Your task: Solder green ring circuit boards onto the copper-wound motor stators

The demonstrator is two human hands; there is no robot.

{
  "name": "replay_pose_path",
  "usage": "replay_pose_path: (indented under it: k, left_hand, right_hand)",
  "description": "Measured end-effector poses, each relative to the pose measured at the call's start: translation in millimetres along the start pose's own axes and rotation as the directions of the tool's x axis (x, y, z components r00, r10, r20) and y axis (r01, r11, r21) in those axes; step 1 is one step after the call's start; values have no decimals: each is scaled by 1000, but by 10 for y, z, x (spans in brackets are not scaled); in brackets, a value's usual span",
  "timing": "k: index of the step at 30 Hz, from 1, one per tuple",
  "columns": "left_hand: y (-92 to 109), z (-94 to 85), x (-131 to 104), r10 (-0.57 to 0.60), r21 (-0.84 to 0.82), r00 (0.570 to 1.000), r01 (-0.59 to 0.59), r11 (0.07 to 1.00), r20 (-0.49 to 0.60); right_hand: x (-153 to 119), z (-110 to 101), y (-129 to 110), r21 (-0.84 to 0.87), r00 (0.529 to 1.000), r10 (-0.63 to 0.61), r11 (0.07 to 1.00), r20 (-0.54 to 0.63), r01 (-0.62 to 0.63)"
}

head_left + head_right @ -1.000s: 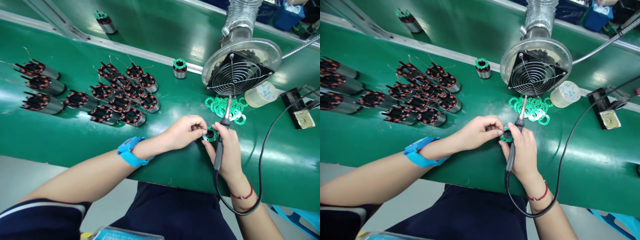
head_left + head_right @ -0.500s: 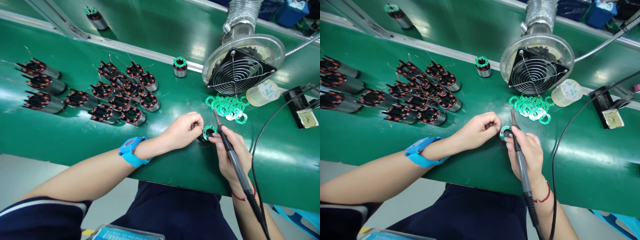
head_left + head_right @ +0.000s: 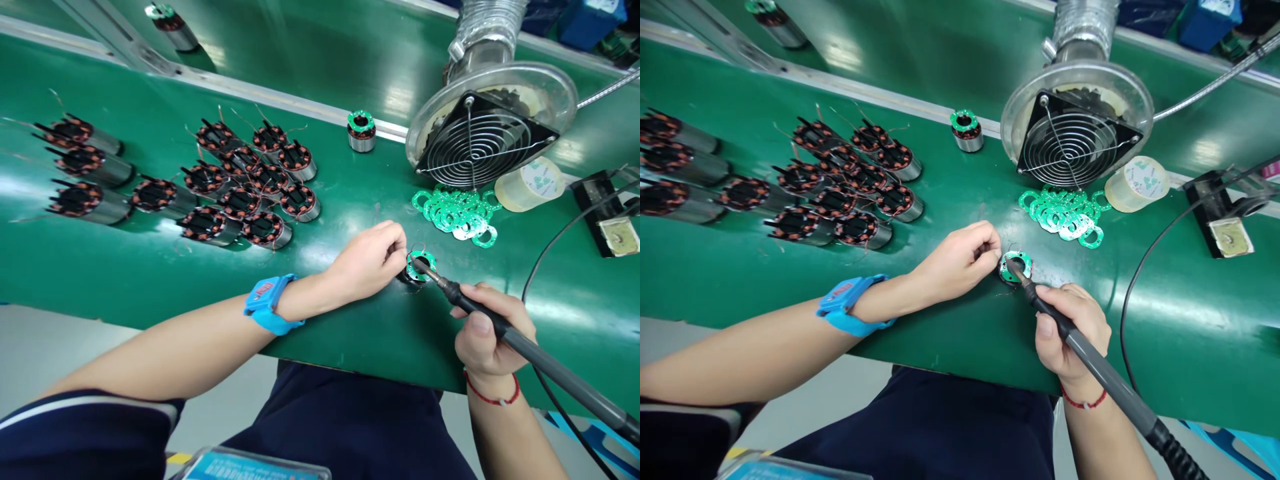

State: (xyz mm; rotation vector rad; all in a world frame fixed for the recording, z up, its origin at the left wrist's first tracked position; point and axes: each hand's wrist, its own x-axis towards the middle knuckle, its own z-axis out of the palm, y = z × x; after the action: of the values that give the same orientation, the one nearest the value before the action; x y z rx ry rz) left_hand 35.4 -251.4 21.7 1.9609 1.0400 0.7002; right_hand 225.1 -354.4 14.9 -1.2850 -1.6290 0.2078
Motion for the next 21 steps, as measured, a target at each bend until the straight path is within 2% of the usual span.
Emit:
replay_pose_path:
  k: [4, 6, 8, 11, 13, 17, 19, 21]
  left_hand:
    - [8, 1, 2, -5, 49, 1000, 5, 999, 5]
    - [15, 4, 4, -7, 74, 1000, 7, 997, 11]
    - [22, 11, 8, -8, 92, 1000, 6, 996, 14]
    - [33, 27, 16, -6, 97, 1000, 5, 995, 5]
    - [41, 30, 19, -14, 93, 1000, 13, 996, 4]
    - [50, -15, 8, -123, -8, 990, 124, 992, 66]
    - [43, -58, -2, -154, -61, 974, 166, 984, 168]
    - [29, -97, -9, -117, -40, 953, 133, 990, 280]
  right_hand:
    - [40, 54, -30, 44, 999, 41, 998, -26, -40]
    - [95, 106, -43, 54, 996, 84, 995, 16, -85]
    - [164, 150, -45, 6, 982, 68, 998, 176, -70]
    - [253, 183, -32, -55, 887, 10, 998, 462, 17]
    - [283, 186, -19, -61, 854, 18, 998, 520, 16]
    - [271, 167, 24, -133, 889, 55, 991, 454, 6]
    - [245, 145, 61, -214, 924, 86, 977, 373, -5]
    - [213, 118, 102, -247, 949, 125, 968, 290, -52]
